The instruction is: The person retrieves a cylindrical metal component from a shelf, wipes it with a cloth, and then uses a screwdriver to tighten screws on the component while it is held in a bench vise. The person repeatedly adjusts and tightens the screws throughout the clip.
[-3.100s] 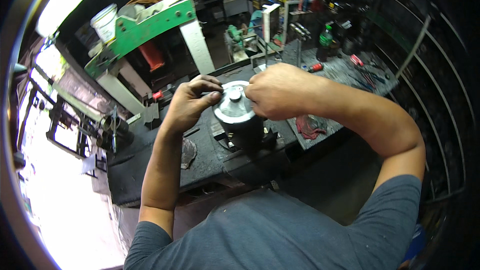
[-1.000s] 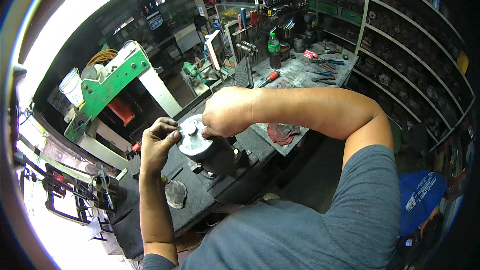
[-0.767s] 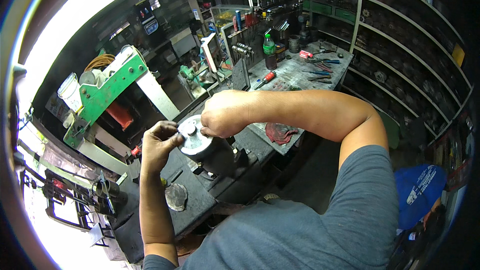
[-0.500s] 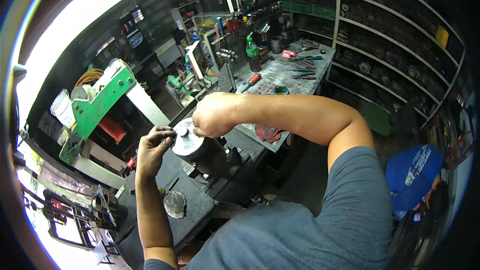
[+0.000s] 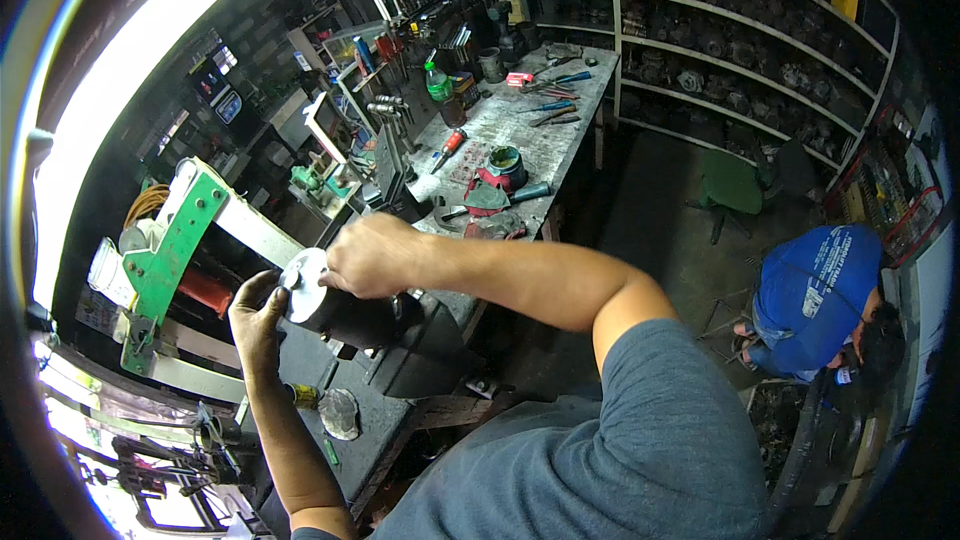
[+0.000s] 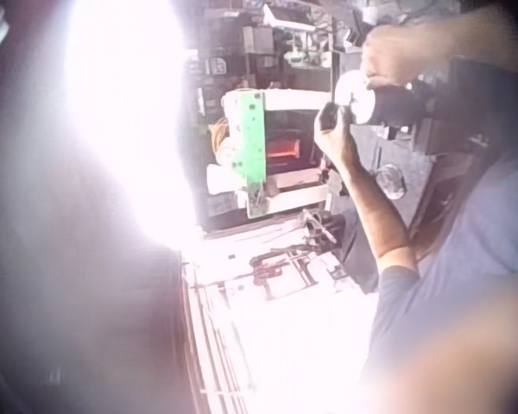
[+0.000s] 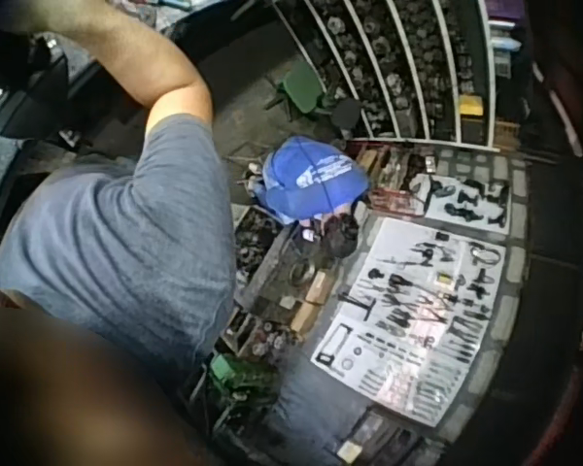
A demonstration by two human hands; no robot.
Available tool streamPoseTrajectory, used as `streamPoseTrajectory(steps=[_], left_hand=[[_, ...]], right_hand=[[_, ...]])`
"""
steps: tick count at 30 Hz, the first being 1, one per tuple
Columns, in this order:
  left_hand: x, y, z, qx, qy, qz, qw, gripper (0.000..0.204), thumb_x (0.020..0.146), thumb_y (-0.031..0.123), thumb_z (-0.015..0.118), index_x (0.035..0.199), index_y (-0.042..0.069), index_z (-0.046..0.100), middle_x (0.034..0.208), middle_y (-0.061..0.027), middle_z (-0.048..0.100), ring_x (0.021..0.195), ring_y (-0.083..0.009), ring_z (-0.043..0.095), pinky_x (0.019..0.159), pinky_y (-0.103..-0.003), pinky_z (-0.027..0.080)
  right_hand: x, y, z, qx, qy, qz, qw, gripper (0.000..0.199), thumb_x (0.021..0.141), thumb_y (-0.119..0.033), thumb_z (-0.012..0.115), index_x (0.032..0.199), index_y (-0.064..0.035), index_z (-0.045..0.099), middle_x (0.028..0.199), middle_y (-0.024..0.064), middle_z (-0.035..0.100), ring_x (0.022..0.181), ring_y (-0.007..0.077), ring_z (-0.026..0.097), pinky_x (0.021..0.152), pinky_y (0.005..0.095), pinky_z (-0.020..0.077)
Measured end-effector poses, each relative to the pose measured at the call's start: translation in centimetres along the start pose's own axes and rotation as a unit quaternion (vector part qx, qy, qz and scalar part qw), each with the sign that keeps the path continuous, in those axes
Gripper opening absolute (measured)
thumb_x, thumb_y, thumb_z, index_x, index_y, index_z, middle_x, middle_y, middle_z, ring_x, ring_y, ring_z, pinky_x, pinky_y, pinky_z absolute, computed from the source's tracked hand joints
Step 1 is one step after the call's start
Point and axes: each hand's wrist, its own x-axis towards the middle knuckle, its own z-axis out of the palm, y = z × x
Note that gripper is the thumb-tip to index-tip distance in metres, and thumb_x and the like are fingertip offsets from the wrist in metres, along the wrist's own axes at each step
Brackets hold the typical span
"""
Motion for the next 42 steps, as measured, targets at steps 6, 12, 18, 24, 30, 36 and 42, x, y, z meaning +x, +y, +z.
streamPoseTrajectory(steps=[6,12,18,24,30,36,42], left_hand=[[-0.4,0.4,0.9,-0.038,0.067,-0.048,0.996,0.020,0.099,0.009,0.084,0.115,-0.002,0.080,0.107,-0.0050,0.079,0.087,-0.0083,0.069,0.080,-0.025,0.054],[-2.2,0.6,0.4,0.009,0.101,-0.084,0.991,0.021,0.105,0.007,0.077,0.123,-0.005,0.079,0.128,-0.0116,0.078,0.116,-0.0180,0.071,0.107,-0.035,0.055],[-2.8,-1.2,0.3,0.005,0.215,-0.117,0.970,0.023,0.103,0.016,0.084,0.116,-0.001,0.078,0.106,-0.0059,0.079,0.094,-0.0124,0.071,0.087,-0.027,0.057],[-3.6,0.1,0.8,0.030,0.217,-0.122,0.968,0.025,0.107,0.014,0.078,0.125,-0.004,0.078,0.117,-0.0090,0.080,0.104,-0.0162,0.073,0.099,-0.032,0.057],[-4.2,2.5,3.9,0.173,0.257,-0.133,0.941,0.031,0.110,0.016,0.072,0.131,-0.006,0.073,0.126,-0.0122,0.076,0.117,-0.0201,0.069,0.107,-0.036,0.052],[-4.9,1.3,3.8,0.116,0.301,-0.128,0.938,0.017,0.110,0.015,0.073,0.114,-0.001,0.074,0.112,-0.0053,0.073,0.100,-0.0130,0.065,0.094,-0.030,0.052],[-6.2,1.5,3.1,0.164,0.339,-0.172,0.910,0.019,0.110,0.015,0.073,0.119,-0.001,0.076,0.109,-0.0062,0.075,0.100,-0.0149,0.068,0.093,-0.030,0.053]], right_hand=[[-17.0,8.6,8.4,0.199,-0.016,0.122,0.972,0.048,0.108,-0.047,0.066,0.094,-0.0014,0.072,0.091,0.0271,0.076,0.092,0.0499,0.074,0.085,0.0593,0.0584],[-41.8,18.9,13.0,0.213,-0.197,0.317,0.903,0.044,0.104,-0.044,0.073,0.106,-0.0005,0.076,0.100,0.0257,0.078,0.100,0.0474,0.075,0.088,0.0567,0.0582],[-55.2,26.3,12.1,0.184,-0.320,0.456,0.810,0.047,0.101,-0.046,0.078,0.120,-0.0020,0.079,0.116,0.0225,0.081,0.113,0.0405,0.076,0.098,0.0514,0.0584],[-49.3,32.3,12.1,0.189,-0.322,0.391,0.841,0.051,0.103,-0.045,0.075,0.126,-0.0002,0.077,0.121,0.0254,0.079,0.117,0.0444,0.075,0.101,0.0530,0.0579],[-36.6,36.9,10.4,0.256,-0.267,0.337,0.866,0.044,0.105,-0.041,0.074,0.125,-0.0026,0.077,0.118,0.0248,0.080,0.114,0.0439,0.075,0.098,0.0527,0.0587],[-27.5,45.4,4.6,0.212,-0.257,0.266,0.904,0.039,0.105,-0.037,0.074,0.125,-0.0042,0.076,0.113,0.0232,0.081,0.106,0.0419,0.077,0.093,0.0514,0.0605],[-16.6,56.8,1.9,0.167,-0.101,0.238,0.952,0.033,0.100,-0.030,0.079,0.116,-0.0014,0.077,0.109,0.0260,0.079,0.105,0.0440,0.076,0.092,0.0515,0.0601]])
